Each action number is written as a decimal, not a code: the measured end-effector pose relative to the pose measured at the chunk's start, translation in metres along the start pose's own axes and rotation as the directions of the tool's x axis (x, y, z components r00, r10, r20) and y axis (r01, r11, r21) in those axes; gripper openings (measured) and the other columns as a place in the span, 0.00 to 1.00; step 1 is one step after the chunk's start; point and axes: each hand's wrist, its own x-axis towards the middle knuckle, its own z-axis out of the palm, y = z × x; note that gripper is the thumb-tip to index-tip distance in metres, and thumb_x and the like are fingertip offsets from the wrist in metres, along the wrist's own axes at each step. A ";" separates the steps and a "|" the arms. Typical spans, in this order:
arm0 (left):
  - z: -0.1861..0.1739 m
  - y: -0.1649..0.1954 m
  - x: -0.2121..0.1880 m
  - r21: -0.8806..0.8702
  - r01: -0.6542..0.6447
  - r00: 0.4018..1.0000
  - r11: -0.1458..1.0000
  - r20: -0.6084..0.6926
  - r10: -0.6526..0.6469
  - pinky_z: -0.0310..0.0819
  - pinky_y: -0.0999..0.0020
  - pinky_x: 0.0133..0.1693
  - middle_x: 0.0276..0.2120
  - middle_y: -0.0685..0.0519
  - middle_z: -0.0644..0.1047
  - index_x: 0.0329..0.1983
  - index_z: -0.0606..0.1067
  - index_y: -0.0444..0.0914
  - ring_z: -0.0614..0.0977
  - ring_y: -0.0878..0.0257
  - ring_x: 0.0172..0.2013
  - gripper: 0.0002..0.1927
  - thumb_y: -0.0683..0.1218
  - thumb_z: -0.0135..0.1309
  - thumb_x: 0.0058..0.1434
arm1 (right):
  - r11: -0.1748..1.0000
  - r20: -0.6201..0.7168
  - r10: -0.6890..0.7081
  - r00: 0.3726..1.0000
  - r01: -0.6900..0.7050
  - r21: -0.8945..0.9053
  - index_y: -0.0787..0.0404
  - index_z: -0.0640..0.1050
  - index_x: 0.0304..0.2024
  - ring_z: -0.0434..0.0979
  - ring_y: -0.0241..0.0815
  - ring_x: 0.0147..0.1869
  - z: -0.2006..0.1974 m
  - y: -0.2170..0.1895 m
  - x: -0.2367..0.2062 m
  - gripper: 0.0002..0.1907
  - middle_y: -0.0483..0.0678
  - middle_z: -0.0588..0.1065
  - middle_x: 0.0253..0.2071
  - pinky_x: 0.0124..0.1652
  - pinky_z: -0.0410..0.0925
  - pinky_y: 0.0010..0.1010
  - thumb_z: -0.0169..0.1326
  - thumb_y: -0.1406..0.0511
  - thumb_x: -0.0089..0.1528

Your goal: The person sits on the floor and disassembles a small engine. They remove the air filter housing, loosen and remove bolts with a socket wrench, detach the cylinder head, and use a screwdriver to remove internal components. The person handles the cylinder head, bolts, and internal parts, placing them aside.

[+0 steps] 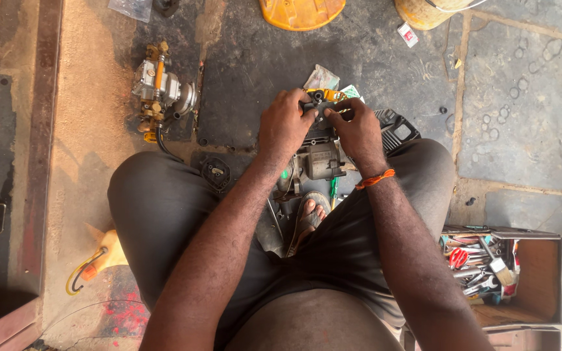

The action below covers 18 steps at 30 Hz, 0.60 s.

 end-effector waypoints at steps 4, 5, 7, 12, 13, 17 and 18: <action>0.001 -0.001 0.003 -0.034 -0.012 1.000 0.999 -0.007 0.012 0.80 0.60 0.40 0.41 0.50 0.78 0.45 0.77 0.39 0.84 0.61 0.38 0.13 0.48 0.64 0.62 | 1.000 -0.002 0.010 1.000 -0.010 -0.012 0.63 0.80 0.50 0.83 0.39 0.37 -0.003 -0.003 -0.003 0.22 0.50 0.81 0.34 0.40 0.74 0.34 0.61 0.52 0.63; 0.001 -0.003 0.004 -0.091 -0.017 0.999 0.996 -0.029 0.014 0.80 0.61 0.40 0.40 0.49 0.79 0.44 0.78 0.38 0.84 0.61 0.38 0.13 0.48 0.64 0.61 | 1.000 0.008 0.031 0.999 -0.031 -0.003 0.63 0.79 0.51 0.83 0.40 0.37 -0.004 -0.003 -0.003 0.24 0.51 0.82 0.34 0.41 0.74 0.35 0.61 0.52 0.64; 0.000 -0.007 0.007 -0.229 0.013 0.999 0.973 -0.032 -0.020 0.80 0.63 0.41 0.39 0.51 0.80 0.43 0.79 0.39 0.84 0.62 0.38 0.12 0.48 0.64 0.61 | 0.995 -0.005 0.080 0.997 -0.080 0.063 0.64 0.74 0.56 0.84 0.41 0.37 -0.007 -0.004 -0.003 0.28 0.51 0.81 0.36 0.41 0.76 0.35 0.57 0.49 0.65; 0.002 -0.021 0.015 -0.471 0.289 0.953 0.833 0.063 -0.295 0.84 0.66 0.38 0.41 0.52 0.83 0.47 0.77 0.43 0.85 0.62 0.34 0.12 0.53 0.56 0.66 | 0.985 -0.048 0.109 0.993 -0.101 0.141 0.66 0.69 0.61 0.84 0.42 0.43 -0.014 0.004 0.002 0.34 0.54 0.81 0.40 0.46 0.76 0.36 0.51 0.46 0.67; 0.003 -0.025 0.015 -0.399 0.237 0.959 0.886 -0.046 -0.278 0.83 0.66 0.41 0.42 0.51 0.83 0.46 0.78 0.43 0.85 0.62 0.37 0.12 0.53 0.57 0.66 | 0.979 -0.041 0.128 0.991 -0.120 0.167 0.67 0.69 0.61 0.84 0.42 0.45 -0.014 0.007 0.003 0.34 0.55 0.81 0.41 0.46 0.75 0.36 0.50 0.45 0.67; 0.000 -0.052 0.012 -0.202 0.238 0.941 0.950 -0.195 -0.277 0.80 0.59 0.48 0.47 0.46 0.82 0.48 0.79 0.39 0.83 0.57 0.46 0.21 0.60 0.56 0.66 | 0.981 0.058 0.155 0.986 -0.161 0.106 0.67 0.72 0.60 0.81 0.45 0.51 -0.012 0.026 -0.001 0.36 0.57 0.80 0.46 0.50 0.74 0.36 0.47 0.42 0.68; -0.003 -0.059 0.010 -0.186 0.282 0.934 0.941 -0.170 -0.314 0.79 0.57 0.50 0.48 0.45 0.81 0.50 0.78 0.38 0.83 0.55 0.47 0.25 0.63 0.54 0.66 | 0.978 0.102 0.186 0.977 -0.195 0.080 0.68 0.72 0.61 0.81 0.48 0.52 -0.011 0.031 -0.004 0.37 0.59 0.80 0.47 0.50 0.74 0.38 0.45 0.42 0.69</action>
